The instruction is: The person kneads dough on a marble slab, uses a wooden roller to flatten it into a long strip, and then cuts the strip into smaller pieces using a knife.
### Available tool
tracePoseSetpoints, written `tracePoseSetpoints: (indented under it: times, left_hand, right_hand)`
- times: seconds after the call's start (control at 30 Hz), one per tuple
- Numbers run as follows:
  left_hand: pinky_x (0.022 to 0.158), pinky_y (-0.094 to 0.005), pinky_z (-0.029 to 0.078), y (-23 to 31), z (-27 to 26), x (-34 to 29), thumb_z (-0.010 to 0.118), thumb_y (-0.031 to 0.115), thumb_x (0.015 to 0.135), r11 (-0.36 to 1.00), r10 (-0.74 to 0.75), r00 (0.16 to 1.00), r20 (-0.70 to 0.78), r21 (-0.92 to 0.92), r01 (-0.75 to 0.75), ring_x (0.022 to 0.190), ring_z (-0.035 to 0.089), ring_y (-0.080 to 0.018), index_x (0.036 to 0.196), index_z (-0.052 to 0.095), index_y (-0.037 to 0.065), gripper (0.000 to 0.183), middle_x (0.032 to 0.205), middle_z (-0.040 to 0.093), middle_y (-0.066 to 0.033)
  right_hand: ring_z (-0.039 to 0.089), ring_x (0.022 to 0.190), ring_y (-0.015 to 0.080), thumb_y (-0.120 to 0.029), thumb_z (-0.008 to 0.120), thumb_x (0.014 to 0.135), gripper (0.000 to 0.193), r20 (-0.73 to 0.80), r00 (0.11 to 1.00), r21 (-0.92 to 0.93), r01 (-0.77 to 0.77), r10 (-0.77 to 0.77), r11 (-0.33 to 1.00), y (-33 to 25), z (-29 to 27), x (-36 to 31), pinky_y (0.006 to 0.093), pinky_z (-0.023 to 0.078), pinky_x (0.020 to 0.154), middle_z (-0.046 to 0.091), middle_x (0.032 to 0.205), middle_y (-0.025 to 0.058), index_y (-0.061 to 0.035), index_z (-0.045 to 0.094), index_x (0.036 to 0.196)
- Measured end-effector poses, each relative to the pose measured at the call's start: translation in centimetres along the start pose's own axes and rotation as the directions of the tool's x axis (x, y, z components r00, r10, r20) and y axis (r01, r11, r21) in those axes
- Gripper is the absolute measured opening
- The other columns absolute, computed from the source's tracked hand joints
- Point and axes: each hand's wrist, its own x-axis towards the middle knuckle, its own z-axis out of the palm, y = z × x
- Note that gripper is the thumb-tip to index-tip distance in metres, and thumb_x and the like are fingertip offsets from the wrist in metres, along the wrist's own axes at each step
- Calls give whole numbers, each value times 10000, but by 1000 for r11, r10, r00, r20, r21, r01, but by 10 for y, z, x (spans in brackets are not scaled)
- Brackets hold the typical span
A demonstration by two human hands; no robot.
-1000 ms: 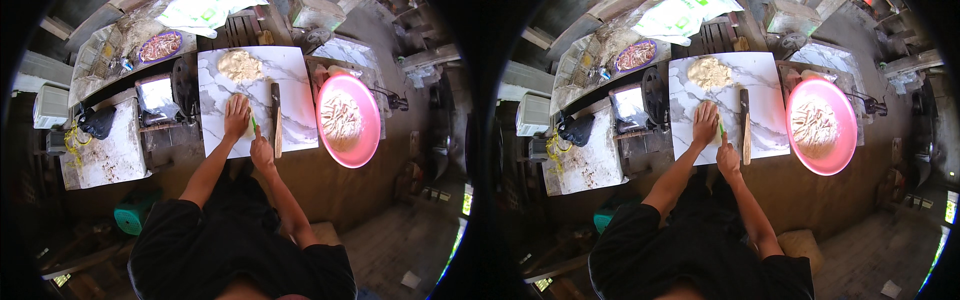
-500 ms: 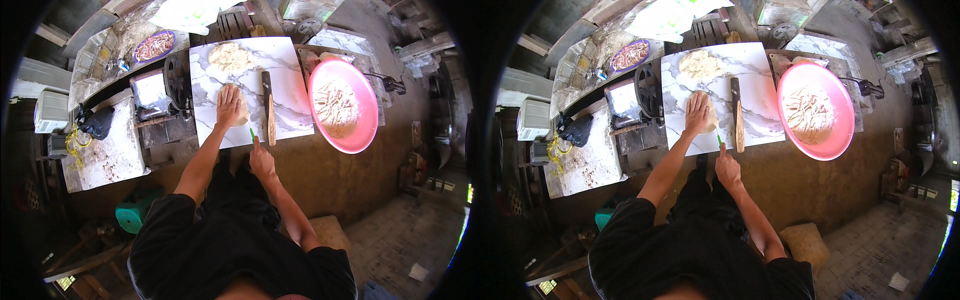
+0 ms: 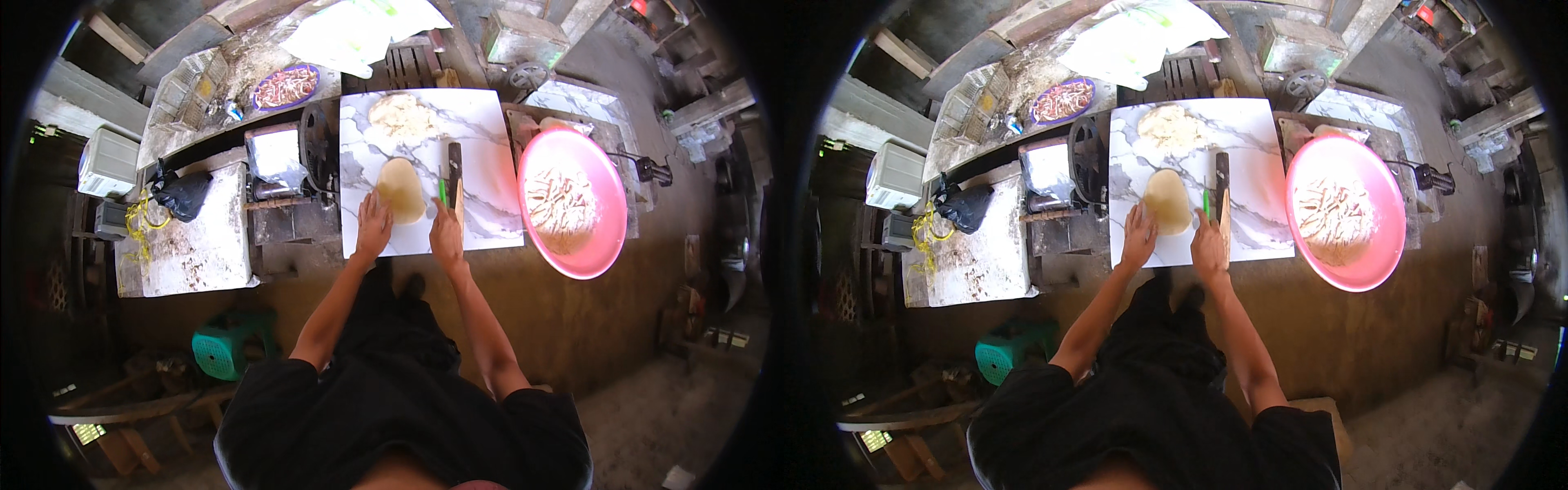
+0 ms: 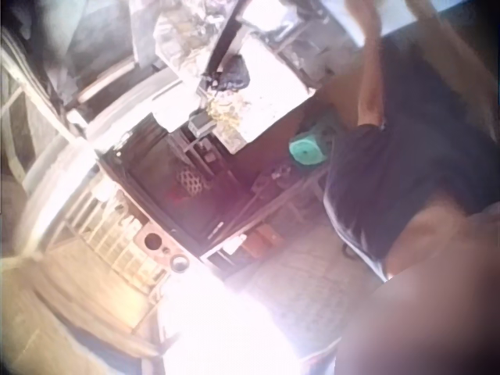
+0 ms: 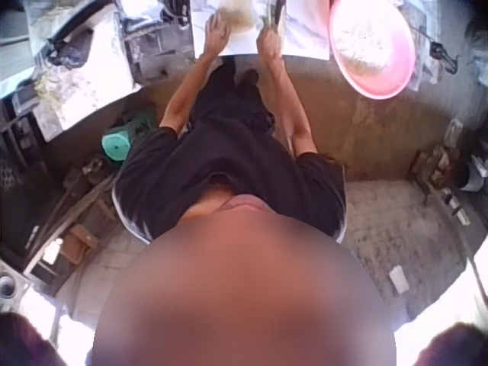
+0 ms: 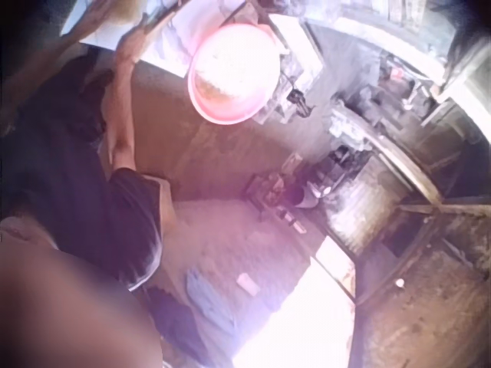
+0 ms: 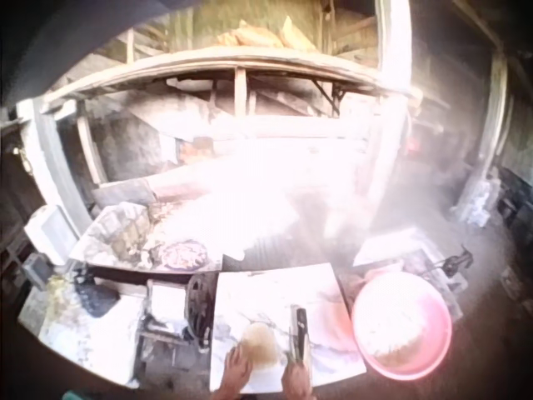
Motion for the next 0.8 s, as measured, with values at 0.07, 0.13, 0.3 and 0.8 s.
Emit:
tracePoseSetpoints:
  times: [0.07, 0.13, 0.3, 0.8]
  left_hand:
    - [1002, -455, 146, 8, -4, -1, 439, 166, 828, 998, -23, 998, 53, -61, 26, 1219, 190, -375, 1162, 428, 48, 355, 1304, 247, -214]
    - [999, -454, 157, 7, 1, 5, 439, 173, 829, 998, -5, 999, 46, -59, 8, 1211, 204, -377, 1158, 432, 49, 352, 1285, 273, -222]
    - [987, -451, 188, 14, 21, 27, 463, 160, 810, 993, 40, 998, 42, -111, -35, 1192, 233, -375, 1136, 449, 47, 345, 1254, 307, -226]
    - [1002, -440, 159, 17, 30, 36, 468, 130, 782, 985, 141, 986, 89, -114, -131, 1209, 223, -360, 1073, 480, 26, 309, 1284, 275, -221]
  right_hand:
    - [499, 822, 407, 29, 387, 751, 367, 56, 997, 7, -59, 59, 998, -4, 0, 19, 454, 418, 688, 455, 899, 262, -49, 468, 1101]
    - [500, 824, 399, 19, 392, 767, 340, -18, 999, -17, 36, -37, 999, 11, 9, 35, 447, 425, 692, 436, 942, 263, -46, 484, 1087]
    - [504, 825, 379, -104, 479, 773, 258, -129, 989, -201, 43, -70, 979, 25, 15, 60, 432, 436, 664, 434, 932, 254, -64, 544, 1019]
    - [528, 826, 364, -190, 575, 736, 197, 47, 982, -72, -177, 181, 982, 38, 21, 54, 418, 439, 709, 490, 929, 218, -81, 588, 900]
